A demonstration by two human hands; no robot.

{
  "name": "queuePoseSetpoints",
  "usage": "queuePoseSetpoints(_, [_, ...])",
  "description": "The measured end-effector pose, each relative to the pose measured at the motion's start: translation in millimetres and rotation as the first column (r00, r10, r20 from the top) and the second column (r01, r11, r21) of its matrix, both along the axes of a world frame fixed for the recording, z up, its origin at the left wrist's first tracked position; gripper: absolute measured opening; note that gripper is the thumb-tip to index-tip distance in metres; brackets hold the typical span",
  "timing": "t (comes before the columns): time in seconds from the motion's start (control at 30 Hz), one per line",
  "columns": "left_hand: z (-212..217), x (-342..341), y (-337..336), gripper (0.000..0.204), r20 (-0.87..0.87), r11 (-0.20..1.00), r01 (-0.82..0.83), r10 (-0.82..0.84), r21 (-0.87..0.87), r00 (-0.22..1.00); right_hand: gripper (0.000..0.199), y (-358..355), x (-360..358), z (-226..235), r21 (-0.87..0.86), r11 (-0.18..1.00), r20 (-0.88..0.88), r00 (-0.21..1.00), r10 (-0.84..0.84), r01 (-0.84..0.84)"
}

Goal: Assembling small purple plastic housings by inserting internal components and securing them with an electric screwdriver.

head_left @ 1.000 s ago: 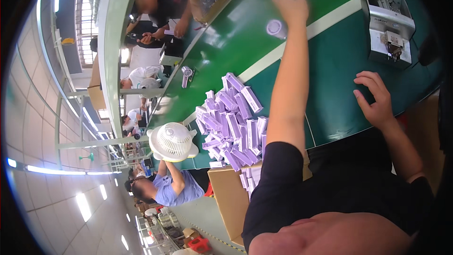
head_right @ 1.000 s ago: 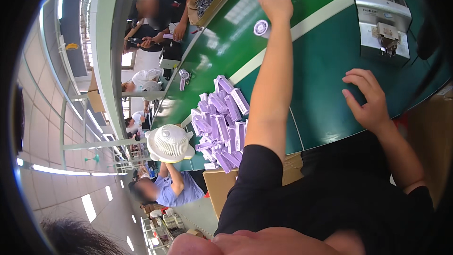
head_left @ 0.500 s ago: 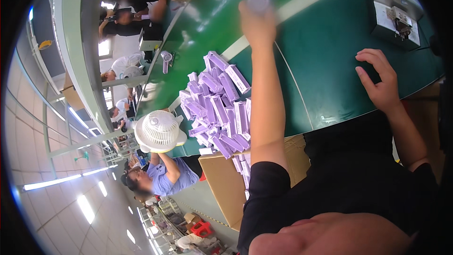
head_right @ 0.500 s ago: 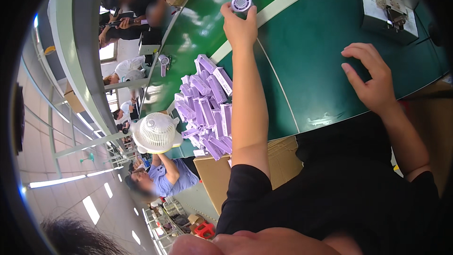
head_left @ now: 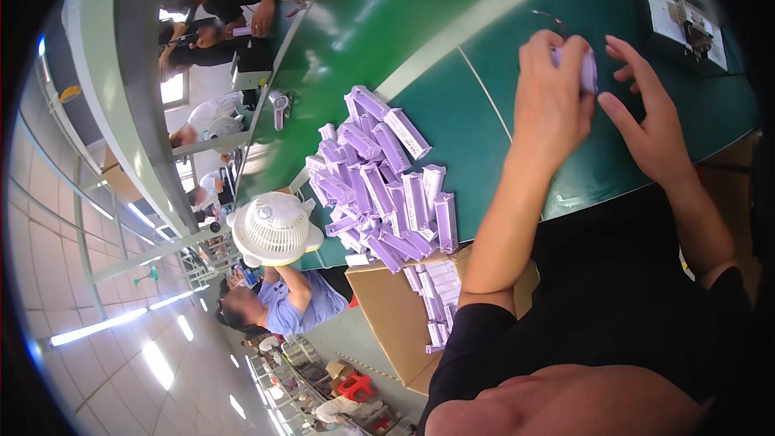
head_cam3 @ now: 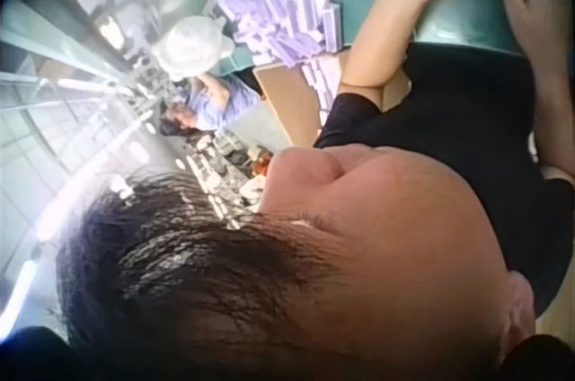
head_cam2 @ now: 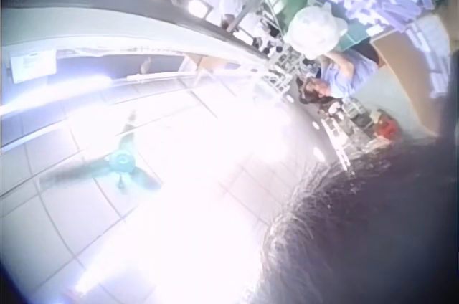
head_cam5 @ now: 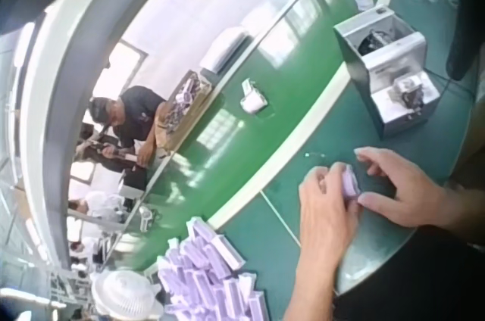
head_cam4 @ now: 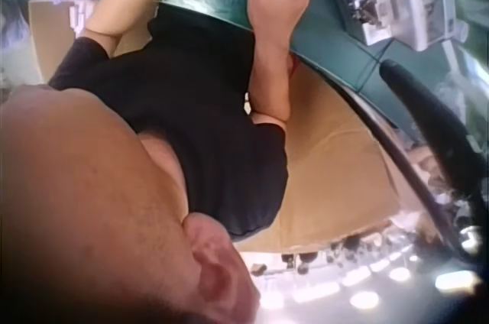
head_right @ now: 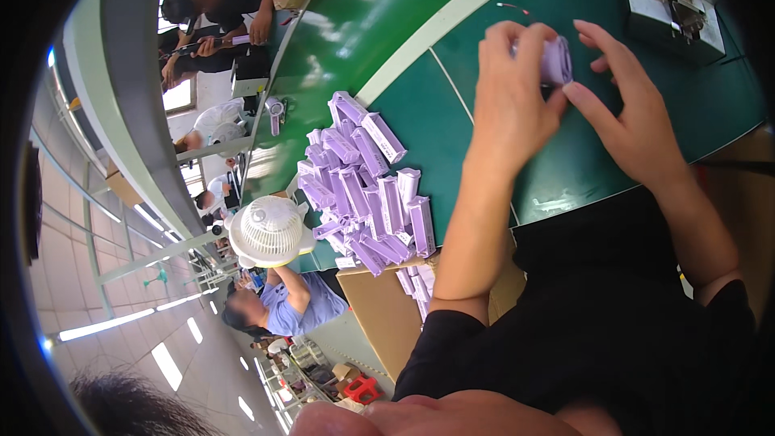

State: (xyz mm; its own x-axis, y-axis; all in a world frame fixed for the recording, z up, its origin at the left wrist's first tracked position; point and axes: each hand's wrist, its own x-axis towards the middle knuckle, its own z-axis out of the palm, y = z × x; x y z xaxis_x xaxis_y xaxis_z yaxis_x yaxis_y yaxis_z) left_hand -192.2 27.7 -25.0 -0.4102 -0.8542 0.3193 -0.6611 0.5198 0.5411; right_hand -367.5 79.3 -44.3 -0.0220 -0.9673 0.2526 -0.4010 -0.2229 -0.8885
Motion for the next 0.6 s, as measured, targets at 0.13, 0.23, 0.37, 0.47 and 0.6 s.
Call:
queuePoseSetpoints(0.13, [-16,-6,30,0.072,-0.094,0.998,-0.030,0.036,0.062,0.995,0.056,-6,4,-8,0.012,0.998,-0.025,0.998,0.066,-0.066])
queuePoseSetpoints(0.23, [-1,6,53,0.078,-0.144,0.977,-0.088,0.117,0.196,0.983,0.054,-7,1,-14,-0.031,0.995,-0.114,0.989,0.094,-0.098])
queuePoseSetpoints(0.37, [4,51,82,0.060,0.044,0.947,-0.322,0.322,-0.003,0.946,0.053,-10,0,-9,0.009,0.990,-0.092,0.986,0.139,-0.139])
queuePoseSetpoints(0.47, [15,79,109,0.055,0.193,0.838,-0.545,0.539,-0.027,0.820,0.055,-12,-7,-7,-0.079,0.970,-0.152,0.964,0.217,-0.230])
queuePoseSetpoints(0.6, [28,112,144,0.058,0.371,0.685,-0.722,0.698,-0.096,0.613,0.057,-13,-6,-1,-0.100,0.953,-0.135,0.953,0.270,-0.285])
